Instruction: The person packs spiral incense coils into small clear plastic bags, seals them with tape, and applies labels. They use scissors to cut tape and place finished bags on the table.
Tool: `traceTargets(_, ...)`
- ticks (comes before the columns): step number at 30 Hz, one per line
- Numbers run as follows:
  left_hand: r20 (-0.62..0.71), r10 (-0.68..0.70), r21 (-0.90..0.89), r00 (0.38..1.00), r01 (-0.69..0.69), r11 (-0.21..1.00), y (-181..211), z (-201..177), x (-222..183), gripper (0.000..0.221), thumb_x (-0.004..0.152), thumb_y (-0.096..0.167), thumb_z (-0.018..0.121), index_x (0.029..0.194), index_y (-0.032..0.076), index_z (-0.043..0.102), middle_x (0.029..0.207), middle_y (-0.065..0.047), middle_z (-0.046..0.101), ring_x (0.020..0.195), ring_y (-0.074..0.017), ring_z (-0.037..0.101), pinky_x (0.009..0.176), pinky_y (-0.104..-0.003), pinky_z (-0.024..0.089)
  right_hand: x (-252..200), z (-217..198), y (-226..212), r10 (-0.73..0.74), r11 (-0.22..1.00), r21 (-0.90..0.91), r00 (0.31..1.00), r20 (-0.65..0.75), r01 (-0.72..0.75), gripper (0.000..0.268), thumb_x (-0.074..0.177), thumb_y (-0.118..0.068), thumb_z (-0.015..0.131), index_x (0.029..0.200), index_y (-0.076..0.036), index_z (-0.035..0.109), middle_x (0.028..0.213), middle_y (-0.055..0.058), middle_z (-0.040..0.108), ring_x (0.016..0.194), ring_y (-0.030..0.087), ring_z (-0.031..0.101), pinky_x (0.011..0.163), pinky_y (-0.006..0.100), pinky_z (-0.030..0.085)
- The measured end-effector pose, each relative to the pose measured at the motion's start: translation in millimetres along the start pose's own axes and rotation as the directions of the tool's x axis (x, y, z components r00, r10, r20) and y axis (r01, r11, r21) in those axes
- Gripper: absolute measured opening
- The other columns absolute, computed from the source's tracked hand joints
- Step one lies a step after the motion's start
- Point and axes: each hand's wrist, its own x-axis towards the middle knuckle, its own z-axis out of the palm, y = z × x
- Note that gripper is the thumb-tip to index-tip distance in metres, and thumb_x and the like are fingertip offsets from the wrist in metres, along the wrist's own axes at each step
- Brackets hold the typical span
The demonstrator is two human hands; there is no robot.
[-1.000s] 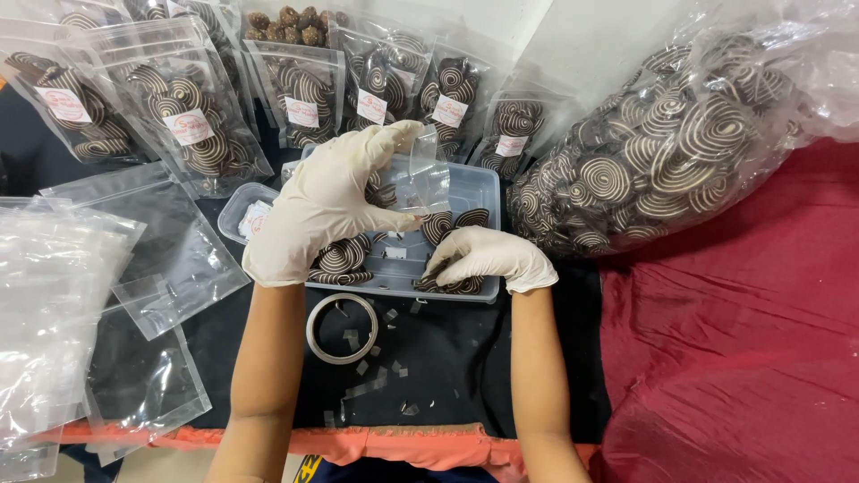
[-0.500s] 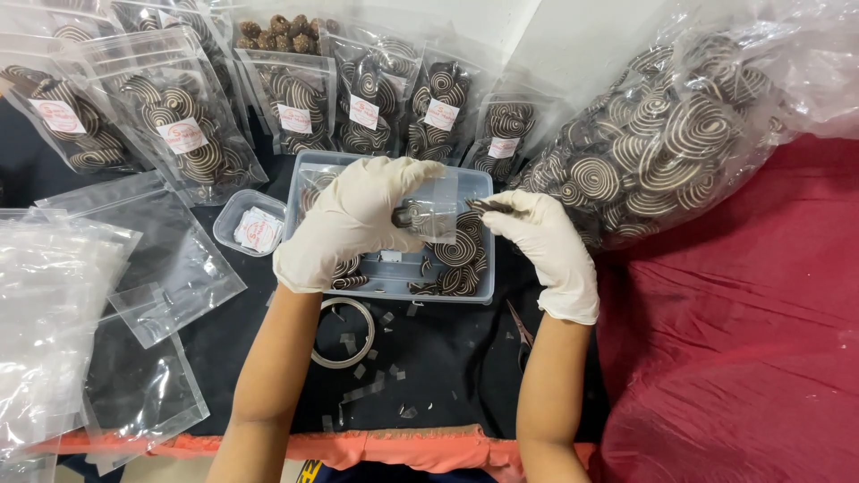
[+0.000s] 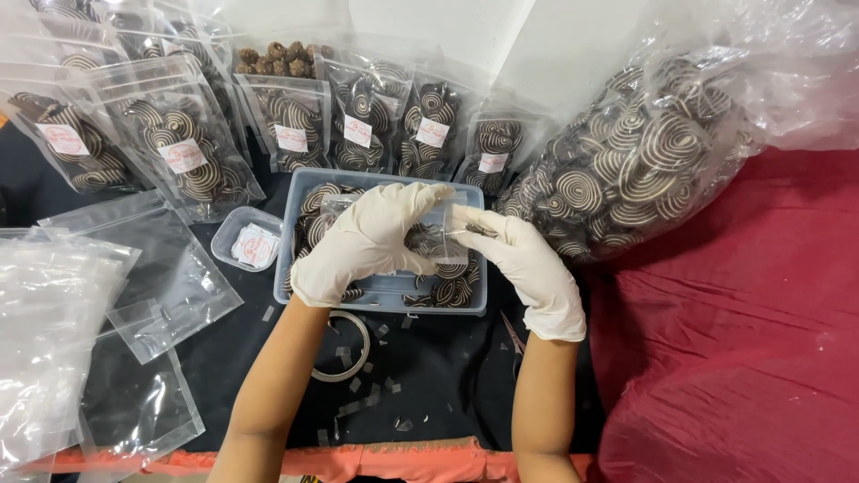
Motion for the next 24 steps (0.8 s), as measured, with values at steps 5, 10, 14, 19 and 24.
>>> traceTargets(5,0.025,0.001,-0.099,1.0,0.001,0.995,12.6,-15.9,-0.4,0.096,0.055,0.041,0.085,0.134,0.013,0.038,0.115,-0.007,0.058,0.104,-0.0307,0.056,0.091,-0.042,0.045,3.5,-7.7,15.0,-0.046,0.998,0.036,0.998,-0.04,0.048,0.031,0.09,-0.004,0.049,0.118,0.004,0.059,0.097,0.014,0.067,0.086,0.014,0.06,0.083,0.031,0.053)
traceTargets(10,-0.08,0.044,-0.096,0.996,-0.052,0.994,24.4,-20.0,-2.6,0.094,0.058,0.042,0.083,0.135,0.013,0.037,0.109,-0.009,0.058,0.099,-0.0307,0.056,0.091,-0.042,0.044,1.2,-13.8,21.7,-0.131,0.99,0.028,0.979,-0.156,0.137,0.029,0.09,-0.007,0.052,0.116,0.003,0.058,0.091,0.012,0.069,0.076,0.012,0.064,0.073,0.024,0.056)
traceTargets(14,-0.218,0.046,-0.097,0.975,-0.069,0.993,26.1,-18.6,0.1,0.093,0.061,0.049,0.081,0.137,0.018,0.036,0.112,-0.002,0.056,0.1,-0.0222,0.055,0.092,-0.035,0.042,-9.4,-16.7,6.0,-0.295,0.948,0.015,0.899,-0.325,0.317,0.031,0.088,-0.01,0.058,0.115,0.001,0.049,0.089,0.015,0.07,0.07,0.01,0.065,0.062,0.014,0.052)
traceTargets(19,-0.264,0.077,-0.067,0.962,-0.098,0.993,19.1,-12.5,-2.6,0.096,0.059,0.044,0.083,0.137,0.014,0.036,0.115,-0.005,0.055,0.101,-0.0246,0.054,0.094,-0.037,0.04,-18.4,-9.5,-0.2,-0.232,0.964,-0.216,0.884,-0.406,0.154,0.017,0.082,-0.011,0.067,0.097,-0.012,0.071,0.079,0.009,0.071,0.064,0.008,0.065,0.057,0.015,0.051)
traceTargets(24,-0.226,0.091,-0.098,0.97,-0.116,0.988,21.0,-17.4,-2.6,0.098,0.055,0.035,0.086,0.137,0.013,0.037,0.114,-0.007,0.057,0.101,-0.0269,0.056,0.094,-0.04,0.041,-9.0,-0.5,1.3,-0.373,0.896,-0.384,0.844,-0.384,0.222,0.015,0.083,-0.011,0.068,0.097,-0.015,0.073,0.083,0.006,0.067,0.073,0.013,0.067,0.067,0.024,0.057)
